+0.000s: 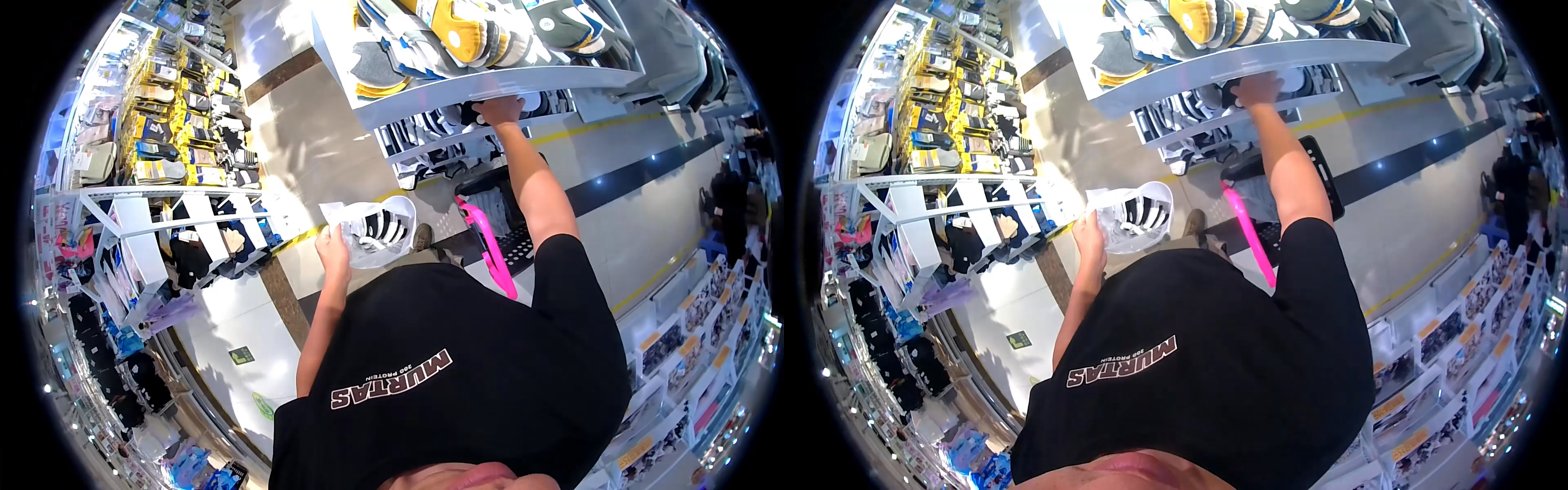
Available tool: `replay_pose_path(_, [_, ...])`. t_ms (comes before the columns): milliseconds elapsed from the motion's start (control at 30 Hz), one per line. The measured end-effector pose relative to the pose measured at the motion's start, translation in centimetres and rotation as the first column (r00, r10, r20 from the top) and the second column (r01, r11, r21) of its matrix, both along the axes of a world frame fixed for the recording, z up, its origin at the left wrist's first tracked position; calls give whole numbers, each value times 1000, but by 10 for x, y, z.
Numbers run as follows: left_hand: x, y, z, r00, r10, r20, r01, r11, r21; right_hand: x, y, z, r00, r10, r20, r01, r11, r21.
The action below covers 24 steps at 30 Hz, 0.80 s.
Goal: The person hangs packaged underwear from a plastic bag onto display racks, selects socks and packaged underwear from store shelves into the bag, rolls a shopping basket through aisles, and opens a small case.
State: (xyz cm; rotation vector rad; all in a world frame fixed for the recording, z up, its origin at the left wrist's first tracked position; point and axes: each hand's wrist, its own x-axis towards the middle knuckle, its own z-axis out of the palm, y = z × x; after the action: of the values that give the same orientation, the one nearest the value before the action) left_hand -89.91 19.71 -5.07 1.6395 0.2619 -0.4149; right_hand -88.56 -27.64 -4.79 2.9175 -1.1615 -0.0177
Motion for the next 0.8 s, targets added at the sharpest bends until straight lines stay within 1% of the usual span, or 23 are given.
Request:
replay_pose_path(33, [1,0,-2,1000,7,22,-7,1000,-7,1,-2,1,1000,-11,-4,11,1000,13])
replay_pose_path(133, [-3,1,3,999,38,19,-38,999,-25,-1,-9,-7,994,-22,108,4,987,162])
replay_pose_path(167, [-3,1,6,999,44,3,-43,999,-22,0,-13,-16,990,13,142,-35,987,154])
replay_pose_path(267, [-1,0,8,999,42,-32,-43,999,-16,5,-4,-19,996,49,72,-65,970,233])
replay_pose_path(367, [4,-1,5,998,29,-50,-30,999,-20,11,10,-55,998,35,55,-36,999,20])
replay_pose_path(467, [3,-2,10,997,41,-71,-44,998,-35,9,29,-38,994,-84,71,76,991,113])
replay_pose_path(567, [3,-6,14,996,49,-75,-53,997,-61,8,39,-38,972,-63,225,39,993,110])
replay_pose_path(667, [1,-4,11,997,43,-69,-47,997,-65,13,47,-41,931,-96,352,49,989,141])
replay_pose_path(767, [5,-2,5,999,29,-28,-29,999,-31,25,43,-52,917,-208,341,109,952,287])
replay_pose_path(800, [5,-3,6,999,29,-16,-29,999,-22,30,35,-59,939,-224,261,114,919,378])
